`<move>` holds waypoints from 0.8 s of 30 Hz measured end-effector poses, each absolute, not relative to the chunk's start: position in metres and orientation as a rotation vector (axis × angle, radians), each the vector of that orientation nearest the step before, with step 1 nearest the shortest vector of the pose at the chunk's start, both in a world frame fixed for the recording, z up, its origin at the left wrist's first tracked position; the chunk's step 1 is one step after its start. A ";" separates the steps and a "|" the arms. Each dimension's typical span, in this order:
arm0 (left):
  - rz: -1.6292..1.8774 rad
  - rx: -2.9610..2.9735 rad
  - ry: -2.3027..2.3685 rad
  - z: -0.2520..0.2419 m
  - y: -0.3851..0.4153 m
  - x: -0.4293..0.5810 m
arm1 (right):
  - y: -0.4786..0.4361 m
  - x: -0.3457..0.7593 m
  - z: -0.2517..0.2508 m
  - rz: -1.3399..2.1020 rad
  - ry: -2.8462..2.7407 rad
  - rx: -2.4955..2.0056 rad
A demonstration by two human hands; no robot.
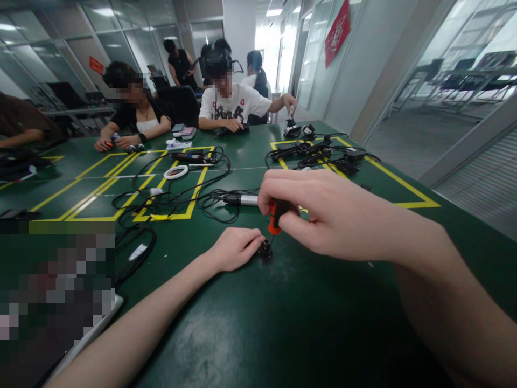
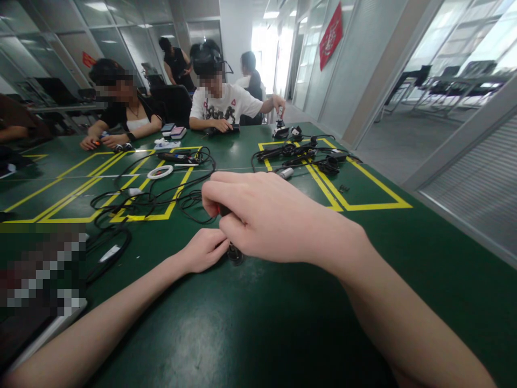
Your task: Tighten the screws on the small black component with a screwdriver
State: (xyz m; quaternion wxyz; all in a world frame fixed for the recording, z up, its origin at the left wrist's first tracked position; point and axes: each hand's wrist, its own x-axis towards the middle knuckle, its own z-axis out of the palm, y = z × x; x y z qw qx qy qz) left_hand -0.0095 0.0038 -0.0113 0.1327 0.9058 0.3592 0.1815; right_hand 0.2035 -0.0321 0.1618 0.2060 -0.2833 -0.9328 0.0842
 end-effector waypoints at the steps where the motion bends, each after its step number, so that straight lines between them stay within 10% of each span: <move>1: 0.525 2.629 1.042 -0.011 0.004 -0.010 | -0.032 0.204 0.162 0.237 -2.602 -0.788; 24: 0.549 2.645 1.057 -0.013 0.004 -0.010 | -0.034 0.204 0.162 0.289 -2.588 -0.709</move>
